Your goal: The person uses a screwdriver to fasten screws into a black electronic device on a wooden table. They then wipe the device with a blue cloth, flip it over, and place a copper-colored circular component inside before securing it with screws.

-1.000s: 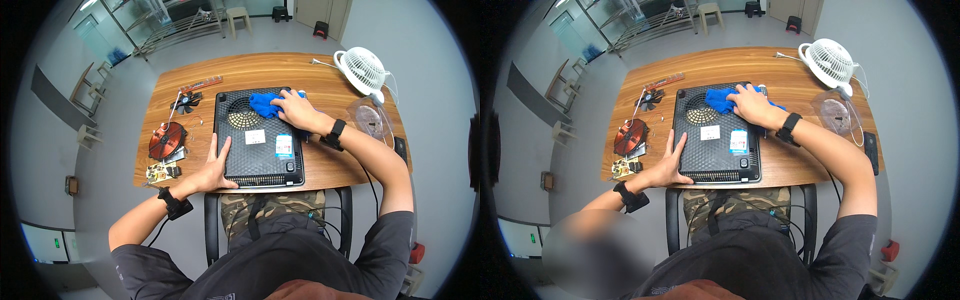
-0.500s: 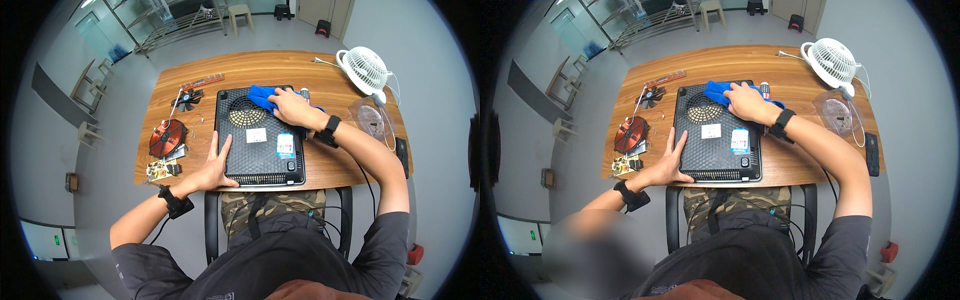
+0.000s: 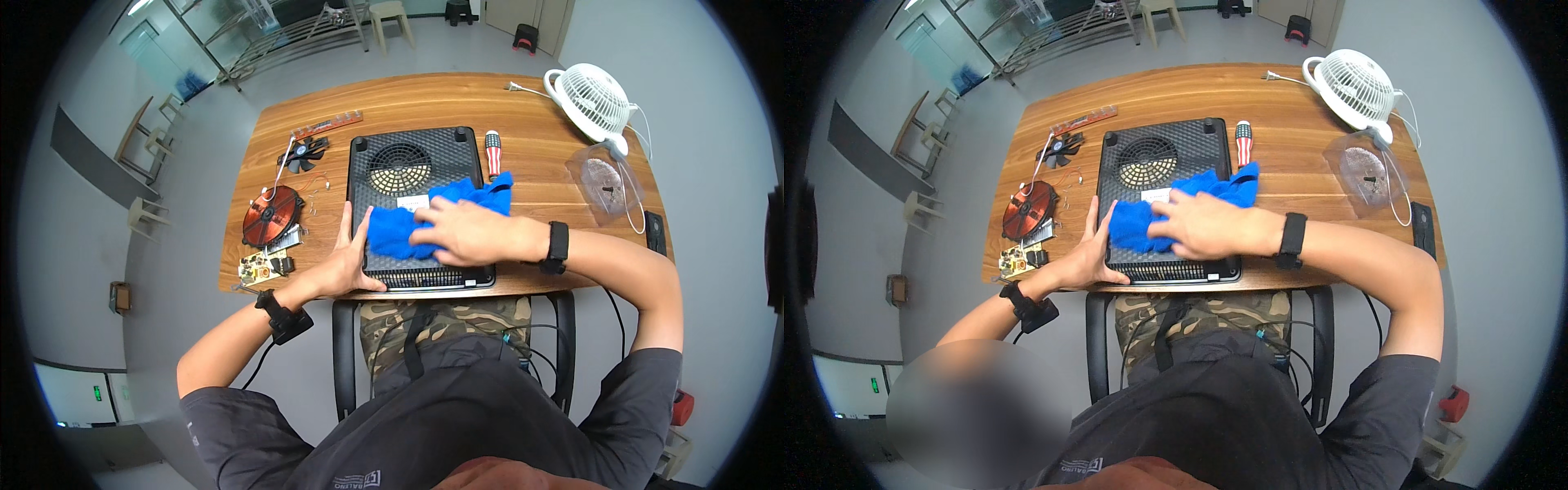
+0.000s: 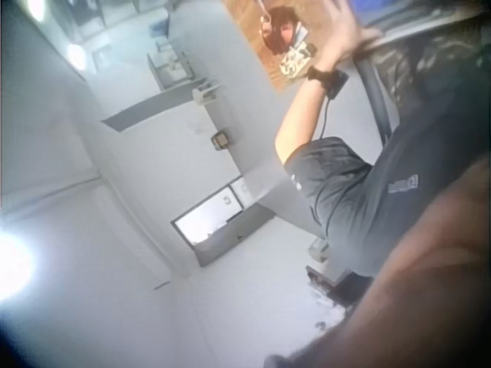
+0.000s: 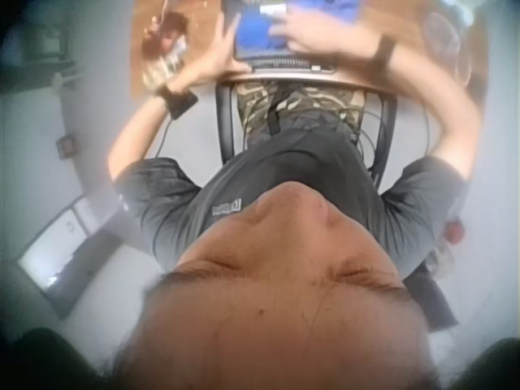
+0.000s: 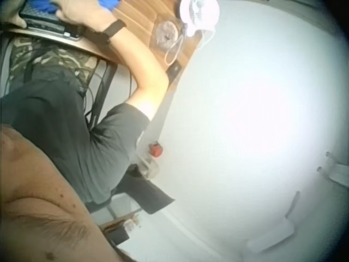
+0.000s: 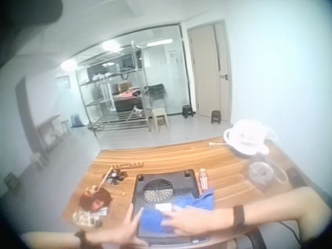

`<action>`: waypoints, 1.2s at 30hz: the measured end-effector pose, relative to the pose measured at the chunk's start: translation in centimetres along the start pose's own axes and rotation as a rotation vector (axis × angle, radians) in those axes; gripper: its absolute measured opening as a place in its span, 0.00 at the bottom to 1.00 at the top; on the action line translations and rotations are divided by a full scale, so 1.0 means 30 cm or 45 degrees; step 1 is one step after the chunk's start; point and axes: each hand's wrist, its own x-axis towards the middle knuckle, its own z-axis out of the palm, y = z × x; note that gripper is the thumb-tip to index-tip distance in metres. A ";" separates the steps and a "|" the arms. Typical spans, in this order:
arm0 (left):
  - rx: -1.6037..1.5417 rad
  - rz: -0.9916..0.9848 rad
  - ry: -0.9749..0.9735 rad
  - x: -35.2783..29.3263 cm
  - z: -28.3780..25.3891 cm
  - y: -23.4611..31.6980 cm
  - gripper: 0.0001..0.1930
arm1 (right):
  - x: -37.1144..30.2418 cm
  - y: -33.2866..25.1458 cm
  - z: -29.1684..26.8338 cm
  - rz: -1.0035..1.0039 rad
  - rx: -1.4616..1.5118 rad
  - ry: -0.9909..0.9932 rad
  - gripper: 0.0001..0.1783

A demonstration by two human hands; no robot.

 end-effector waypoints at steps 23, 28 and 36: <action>0.048 -0.067 -0.045 -0.008 -0.002 0.010 0.76 | -0.061 -0.009 -0.066 -0.244 0.043 -0.288 0.20; 0.055 0.004 -0.112 -0.021 -0.048 -0.007 0.78 | 0.063 -0.064 -0.014 -0.356 -0.001 -0.216 0.20; -0.145 0.101 -0.257 -0.027 -0.189 -0.061 0.77 | 0.283 -0.054 0.038 -0.348 0.089 -0.153 0.20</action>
